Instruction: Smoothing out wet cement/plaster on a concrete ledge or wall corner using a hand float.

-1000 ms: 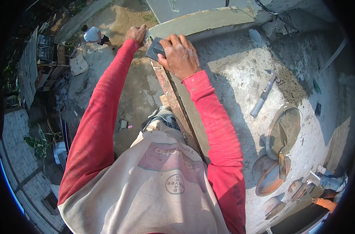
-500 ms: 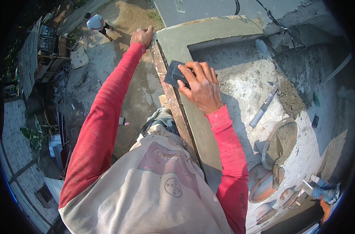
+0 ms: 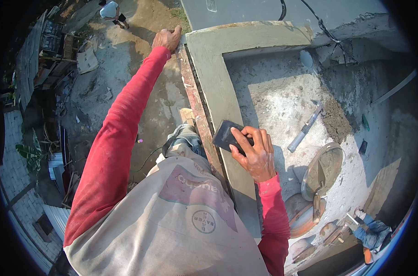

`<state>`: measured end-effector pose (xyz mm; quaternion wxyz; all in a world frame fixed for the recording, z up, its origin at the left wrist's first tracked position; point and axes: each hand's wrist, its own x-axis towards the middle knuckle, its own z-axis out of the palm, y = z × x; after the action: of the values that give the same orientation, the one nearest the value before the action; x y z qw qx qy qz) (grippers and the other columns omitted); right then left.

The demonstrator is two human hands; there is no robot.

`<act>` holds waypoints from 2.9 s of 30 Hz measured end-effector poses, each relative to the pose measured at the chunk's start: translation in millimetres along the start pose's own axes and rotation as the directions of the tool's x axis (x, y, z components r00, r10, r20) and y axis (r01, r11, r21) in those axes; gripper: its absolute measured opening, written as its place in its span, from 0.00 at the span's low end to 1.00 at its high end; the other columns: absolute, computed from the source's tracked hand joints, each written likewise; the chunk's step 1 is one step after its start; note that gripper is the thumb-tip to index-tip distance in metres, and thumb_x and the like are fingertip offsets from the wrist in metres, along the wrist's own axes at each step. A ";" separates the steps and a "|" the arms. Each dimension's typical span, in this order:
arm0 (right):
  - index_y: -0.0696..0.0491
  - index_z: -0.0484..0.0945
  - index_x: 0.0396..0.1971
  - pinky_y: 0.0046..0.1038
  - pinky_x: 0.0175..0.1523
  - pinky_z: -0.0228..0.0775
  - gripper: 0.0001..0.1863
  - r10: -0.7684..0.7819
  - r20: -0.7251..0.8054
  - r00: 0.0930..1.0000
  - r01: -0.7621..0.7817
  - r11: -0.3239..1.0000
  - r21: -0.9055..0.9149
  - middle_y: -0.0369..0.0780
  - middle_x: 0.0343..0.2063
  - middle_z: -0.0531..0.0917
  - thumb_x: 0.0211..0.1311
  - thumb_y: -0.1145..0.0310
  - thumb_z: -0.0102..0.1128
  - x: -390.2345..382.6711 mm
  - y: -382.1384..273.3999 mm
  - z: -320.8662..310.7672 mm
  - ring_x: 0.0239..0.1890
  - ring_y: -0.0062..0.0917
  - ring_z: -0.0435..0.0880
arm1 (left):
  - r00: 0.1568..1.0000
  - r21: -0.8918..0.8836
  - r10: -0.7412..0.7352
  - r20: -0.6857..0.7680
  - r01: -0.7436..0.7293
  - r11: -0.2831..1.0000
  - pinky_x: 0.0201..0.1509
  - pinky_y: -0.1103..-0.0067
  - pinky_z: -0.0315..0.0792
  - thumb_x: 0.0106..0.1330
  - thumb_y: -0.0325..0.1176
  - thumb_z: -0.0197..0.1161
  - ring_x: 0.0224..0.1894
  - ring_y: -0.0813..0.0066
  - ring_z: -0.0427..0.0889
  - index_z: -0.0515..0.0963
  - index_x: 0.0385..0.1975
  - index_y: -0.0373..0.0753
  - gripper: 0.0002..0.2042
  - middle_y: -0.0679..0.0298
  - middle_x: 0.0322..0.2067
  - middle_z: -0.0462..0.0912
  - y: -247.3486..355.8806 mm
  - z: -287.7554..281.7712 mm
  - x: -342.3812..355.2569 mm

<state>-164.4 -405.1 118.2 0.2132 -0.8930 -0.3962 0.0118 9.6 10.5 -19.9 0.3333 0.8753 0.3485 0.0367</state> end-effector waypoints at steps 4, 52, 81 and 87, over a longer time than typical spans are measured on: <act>0.38 0.87 0.62 0.42 0.59 0.69 0.29 0.026 -0.082 0.996 -0.033 0.995 -0.091 0.36 0.49 0.79 0.57 0.65 0.80 -55.0 -14.8 -0.7 0.52 0.34 0.76 | 0.999 0.030 -0.031 0.020 0.030 0.999 0.65 0.58 0.77 0.67 0.61 0.51 0.54 0.40 0.88 0.92 0.45 0.38 0.33 0.39 0.46 0.90 0.6 0.7 -0.7; 0.54 0.83 0.60 0.41 0.55 0.71 0.27 0.148 -0.211 0.966 -0.149 0.989 0.012 0.41 0.51 0.79 0.62 0.64 0.78 9.2 -15.0 30.4 0.48 0.38 0.77 | 0.998 0.000 0.002 0.059 -0.002 1.000 0.63 0.60 0.79 0.66 0.63 0.53 0.54 0.42 0.89 0.92 0.43 0.36 0.34 0.40 0.45 0.91 -1.1 -2.1 5.4; 0.56 0.82 0.59 0.43 0.54 0.72 0.24 0.302 -0.198 0.933 -0.316 0.948 -0.041 0.44 0.50 0.78 0.67 0.63 0.74 -26.6 -47.2 31.8 0.49 0.41 0.77 | 0.997 -0.040 -0.012 0.080 0.015 0.999 0.65 0.58 0.77 0.64 0.65 0.53 0.56 0.41 0.88 0.91 0.49 0.39 0.35 0.38 0.49 0.89 -5.8 -2.3 6.3; 0.57 0.81 0.59 0.42 0.53 0.74 0.25 0.341 -0.291 0.894 -0.360 0.933 -0.010 0.44 0.50 0.78 0.67 0.62 0.74 -38.1 -60.0 32.0 0.49 0.41 0.79 | 1.000 0.056 0.022 0.021 -0.023 0.998 0.67 0.59 0.76 0.64 0.66 0.54 0.59 0.41 0.86 0.90 0.52 0.39 0.36 0.37 0.52 0.88 -2.0 0.1 8.5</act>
<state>-238.8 -384.7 106.9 0.2339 -0.9483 -0.1942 -0.0909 14.9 16.9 -22.7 0.3114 0.8886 0.3360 0.0218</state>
